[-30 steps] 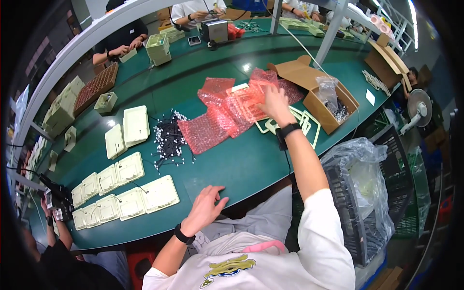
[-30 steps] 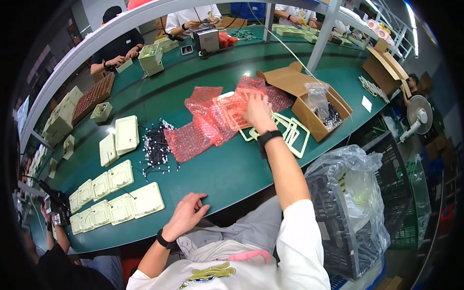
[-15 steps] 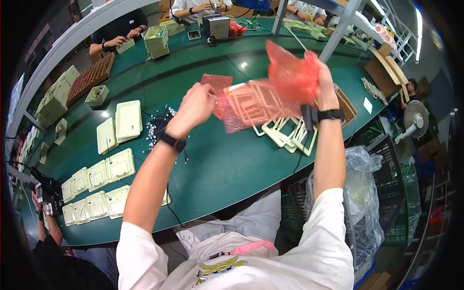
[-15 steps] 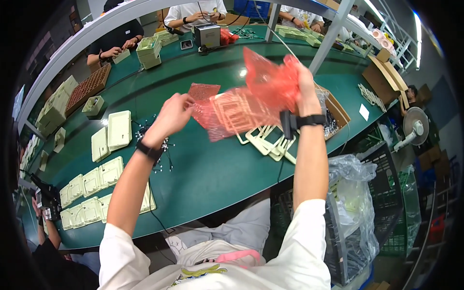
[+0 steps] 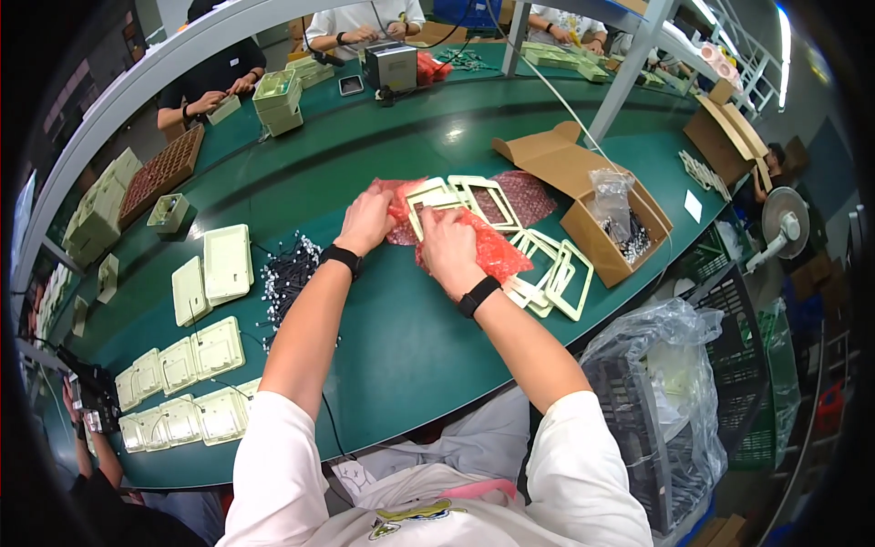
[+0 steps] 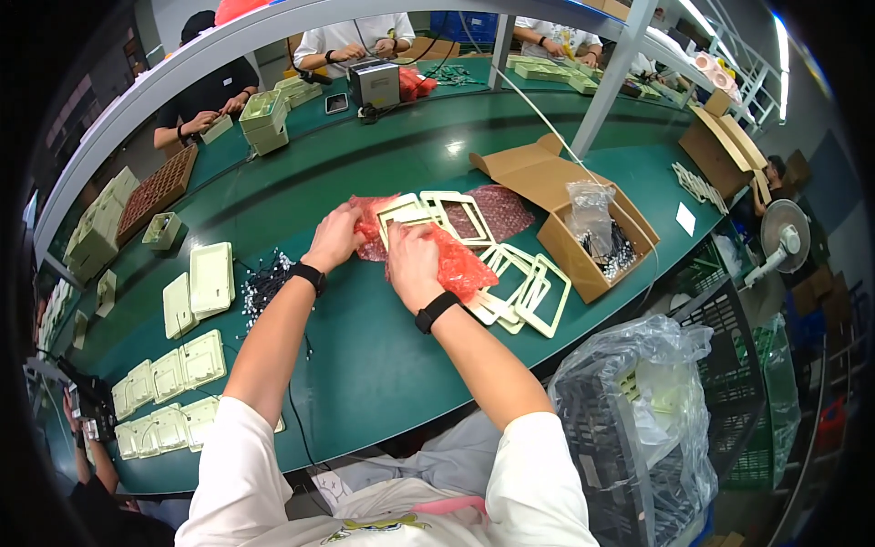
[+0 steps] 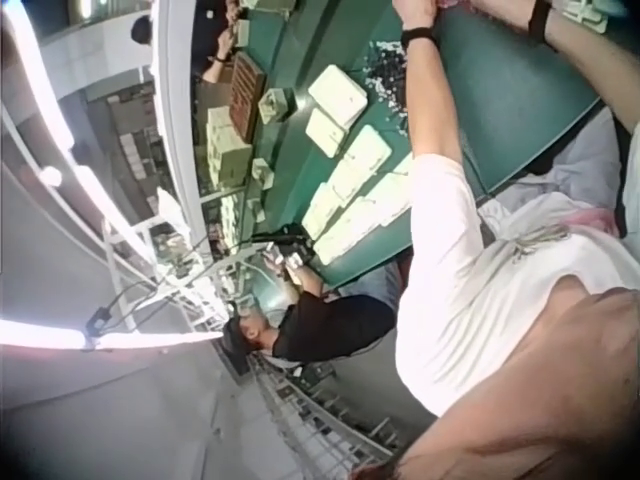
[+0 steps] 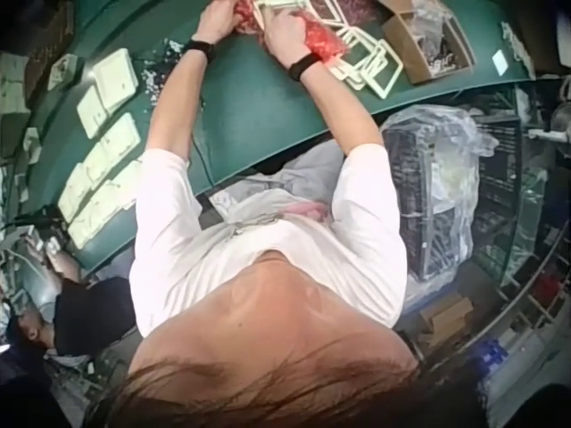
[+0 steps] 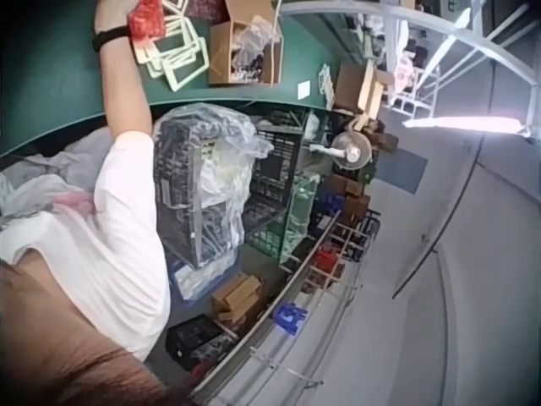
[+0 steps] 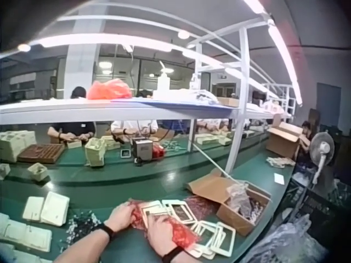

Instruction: The person places a frame onto a base, inserts a screen, and attaches a wire before placing the assembled units into a bin. They then retrieve more bubble-wrapped screens from a box and continue assembling the screens and frames onto bases.

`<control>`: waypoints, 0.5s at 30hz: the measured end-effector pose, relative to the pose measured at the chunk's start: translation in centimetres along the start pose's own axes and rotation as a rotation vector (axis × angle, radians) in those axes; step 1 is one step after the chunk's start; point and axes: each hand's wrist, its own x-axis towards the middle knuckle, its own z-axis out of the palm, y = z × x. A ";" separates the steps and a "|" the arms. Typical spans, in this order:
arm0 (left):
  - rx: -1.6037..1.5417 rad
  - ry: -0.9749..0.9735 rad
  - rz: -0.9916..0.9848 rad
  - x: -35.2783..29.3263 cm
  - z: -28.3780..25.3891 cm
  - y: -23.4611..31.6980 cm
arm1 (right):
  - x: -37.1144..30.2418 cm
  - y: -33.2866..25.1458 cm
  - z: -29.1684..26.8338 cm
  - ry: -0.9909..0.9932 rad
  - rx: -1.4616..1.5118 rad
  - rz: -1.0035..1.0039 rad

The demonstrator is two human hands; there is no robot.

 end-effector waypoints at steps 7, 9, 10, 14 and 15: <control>-0.214 0.175 -0.032 0.7 -3.0 1.5 | -0.9 0.6 0.8 0.070 0.032 0.035; -0.192 0.099 -0.017 0.8 -3.1 2.1 | -1.2 1.4 1.2 0.061 0.047 0.041; -0.164 0.024 -0.010 0.8 -3.0 2.5 | -1.4 1.9 1.4 0.052 0.068 0.040; -0.143 -0.094 0.034 -0.5 -1.6 -0.3 | -1.2 1.6 -1.7 0.016 0.254 0.006; -0.145 -0.102 0.047 -0.8 -1.3 -1.7 | -1.1 1.7 -3.2 0.007 0.336 -0.016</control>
